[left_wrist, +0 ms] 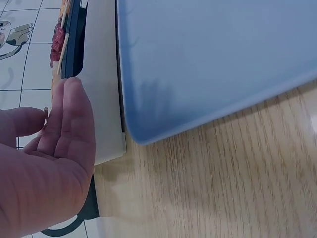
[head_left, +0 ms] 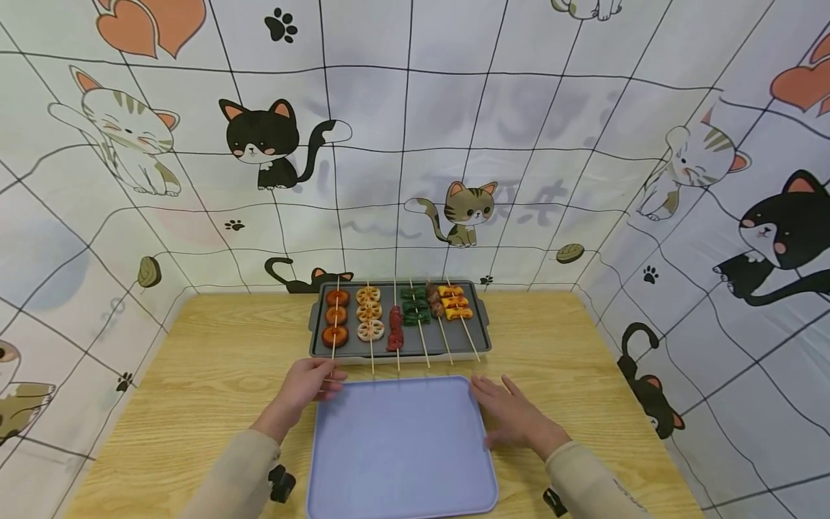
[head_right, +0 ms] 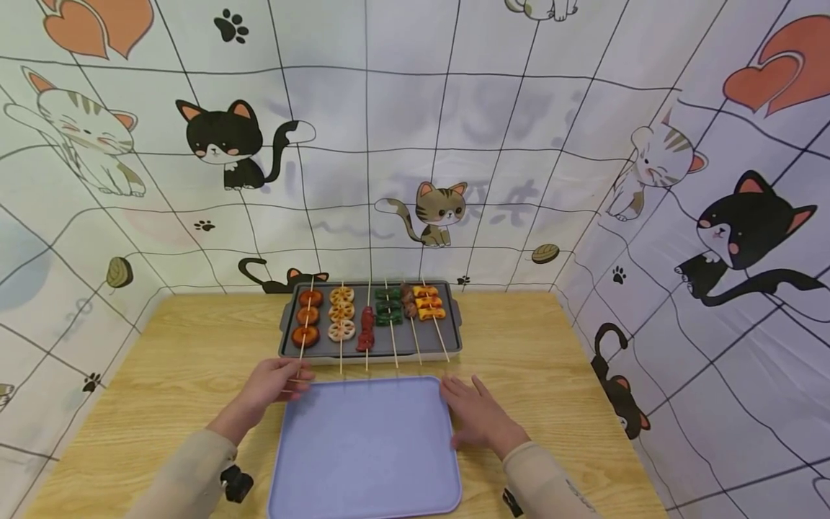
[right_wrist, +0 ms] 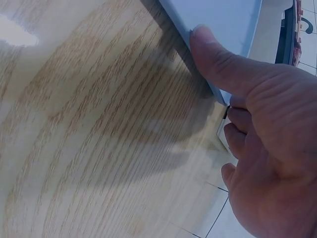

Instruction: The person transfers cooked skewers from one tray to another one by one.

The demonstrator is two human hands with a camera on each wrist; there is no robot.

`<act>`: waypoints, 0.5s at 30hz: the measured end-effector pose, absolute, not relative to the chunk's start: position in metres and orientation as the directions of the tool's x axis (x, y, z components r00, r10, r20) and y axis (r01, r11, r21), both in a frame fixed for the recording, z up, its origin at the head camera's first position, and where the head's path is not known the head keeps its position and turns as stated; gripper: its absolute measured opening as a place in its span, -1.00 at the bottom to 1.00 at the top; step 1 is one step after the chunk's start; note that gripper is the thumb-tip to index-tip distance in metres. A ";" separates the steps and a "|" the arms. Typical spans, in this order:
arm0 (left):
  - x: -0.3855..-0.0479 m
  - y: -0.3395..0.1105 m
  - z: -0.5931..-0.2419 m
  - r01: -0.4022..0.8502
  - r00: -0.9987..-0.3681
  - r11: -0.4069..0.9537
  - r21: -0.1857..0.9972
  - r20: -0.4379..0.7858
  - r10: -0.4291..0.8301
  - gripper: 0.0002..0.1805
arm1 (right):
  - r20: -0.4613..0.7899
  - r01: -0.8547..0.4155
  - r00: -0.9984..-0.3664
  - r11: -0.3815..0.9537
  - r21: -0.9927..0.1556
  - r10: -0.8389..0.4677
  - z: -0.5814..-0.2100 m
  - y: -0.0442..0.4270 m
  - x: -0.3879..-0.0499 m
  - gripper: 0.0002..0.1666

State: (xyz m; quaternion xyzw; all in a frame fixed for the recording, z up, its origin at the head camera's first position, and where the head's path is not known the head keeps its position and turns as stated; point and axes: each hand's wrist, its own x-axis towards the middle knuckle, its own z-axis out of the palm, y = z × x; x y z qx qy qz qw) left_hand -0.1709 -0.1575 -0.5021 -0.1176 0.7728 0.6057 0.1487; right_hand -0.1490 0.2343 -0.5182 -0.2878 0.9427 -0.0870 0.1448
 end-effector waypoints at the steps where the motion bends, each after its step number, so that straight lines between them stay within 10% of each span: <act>1: -0.171 -0.158 -0.503 -0.366 -0.926 0.229 0.902 -0.377 0.003 -0.55 | -0.224 -0.519 -0.789 0.816 -0.253 -0.572 -0.518 0.235 -0.149 0.24; 15: -0.177 -0.161 -0.507 -0.389 -0.916 0.109 0.915 -0.397 0.060 -0.58 | -0.239 -0.525 -0.788 0.822 -0.221 -0.568 -0.520 0.230 -0.149 0.28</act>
